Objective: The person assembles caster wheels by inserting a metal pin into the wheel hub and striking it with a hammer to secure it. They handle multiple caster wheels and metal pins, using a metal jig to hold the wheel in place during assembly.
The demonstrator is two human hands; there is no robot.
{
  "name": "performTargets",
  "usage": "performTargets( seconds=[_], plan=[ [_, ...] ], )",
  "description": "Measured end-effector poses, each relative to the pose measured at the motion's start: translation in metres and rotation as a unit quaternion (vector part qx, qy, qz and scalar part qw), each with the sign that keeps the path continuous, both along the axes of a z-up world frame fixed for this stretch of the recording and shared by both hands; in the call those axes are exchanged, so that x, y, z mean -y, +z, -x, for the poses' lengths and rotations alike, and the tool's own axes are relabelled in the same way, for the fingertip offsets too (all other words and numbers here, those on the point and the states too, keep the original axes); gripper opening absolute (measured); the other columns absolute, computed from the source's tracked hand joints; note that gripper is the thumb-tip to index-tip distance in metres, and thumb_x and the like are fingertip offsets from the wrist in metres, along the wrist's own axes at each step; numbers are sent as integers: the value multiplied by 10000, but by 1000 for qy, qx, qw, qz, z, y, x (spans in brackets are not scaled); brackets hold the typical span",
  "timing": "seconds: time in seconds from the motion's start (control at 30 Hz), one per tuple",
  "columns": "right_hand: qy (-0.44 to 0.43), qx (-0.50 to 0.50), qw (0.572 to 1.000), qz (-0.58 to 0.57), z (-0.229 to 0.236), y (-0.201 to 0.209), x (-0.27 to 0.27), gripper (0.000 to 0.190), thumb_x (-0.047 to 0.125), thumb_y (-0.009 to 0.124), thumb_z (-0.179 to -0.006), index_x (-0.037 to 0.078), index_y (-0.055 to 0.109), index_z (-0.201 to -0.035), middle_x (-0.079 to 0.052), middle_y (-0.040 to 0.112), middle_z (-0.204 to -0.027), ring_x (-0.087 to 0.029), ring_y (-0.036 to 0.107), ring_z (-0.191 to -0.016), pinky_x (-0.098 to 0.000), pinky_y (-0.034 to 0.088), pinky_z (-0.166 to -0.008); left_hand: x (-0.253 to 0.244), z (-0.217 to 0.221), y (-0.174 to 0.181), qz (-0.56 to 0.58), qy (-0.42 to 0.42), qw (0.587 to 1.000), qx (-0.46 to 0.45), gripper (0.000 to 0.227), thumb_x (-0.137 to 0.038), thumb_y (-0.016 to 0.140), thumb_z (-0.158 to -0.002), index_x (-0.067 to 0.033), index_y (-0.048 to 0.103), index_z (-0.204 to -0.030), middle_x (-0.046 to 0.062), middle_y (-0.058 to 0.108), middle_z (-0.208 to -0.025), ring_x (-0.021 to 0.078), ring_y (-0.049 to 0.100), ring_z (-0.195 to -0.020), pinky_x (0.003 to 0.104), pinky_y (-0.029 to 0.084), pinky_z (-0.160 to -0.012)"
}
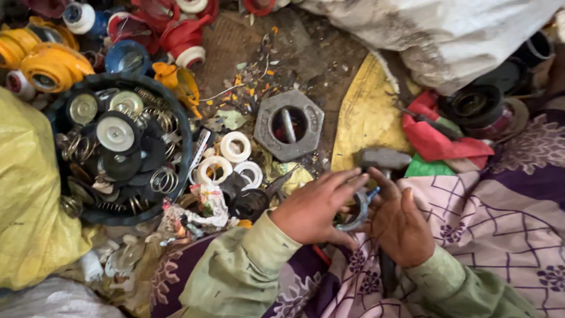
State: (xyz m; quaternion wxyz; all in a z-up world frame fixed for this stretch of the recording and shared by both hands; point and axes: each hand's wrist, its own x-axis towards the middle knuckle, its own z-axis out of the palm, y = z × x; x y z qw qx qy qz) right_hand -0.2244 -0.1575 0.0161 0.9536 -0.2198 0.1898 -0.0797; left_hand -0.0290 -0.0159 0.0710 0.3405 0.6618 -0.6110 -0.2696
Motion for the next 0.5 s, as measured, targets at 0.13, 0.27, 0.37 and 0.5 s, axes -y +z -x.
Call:
performTargets(
  seconds=[0.13,0.27,0.37,0.5],
  plan=[
    [7,-48,997,54,0,13,4,801,619,394,-996,151,239,-1628,-81,577,-1239,-251,642,-1072,-482,583,-848,2,-1,-8,17,6,999,-48,973,-434,884,-725,-56,463,-1516,180,548,-1467,353,564,-1359,408,471,-1136],
    [41,-66,974,214,4,13,15,770,547,464,-1094,89,250,-1675,-147,577,-1240,-282,627,-1060,-486,583,-848,-1,-2,-13,50,16,996,-67,892,-411,887,-736,-81,511,-1474,179,569,-1413,354,579,-1328,409,482,-1136],
    [129,-245,768,578,12,-1,37,598,528,554,-952,95,453,-1352,-133,643,-1121,-302,672,-966,-447,578,-789,-5,-13,-14,72,81,994,-31,850,-424,896,-748,-90,533,-1441,189,562,-1405,358,573,-1311,419,476,-1131],
    [258,-304,403,824,35,-34,63,541,574,621,-873,47,690,-974,-194,712,-772,-386,724,-695,-500,580,-632,-21,-35,8,145,221,964,25,782,-419,893,-739,-134,583,-1398,156,577,-1372,361,569,-1311,446,478,-1138]
  ],
)
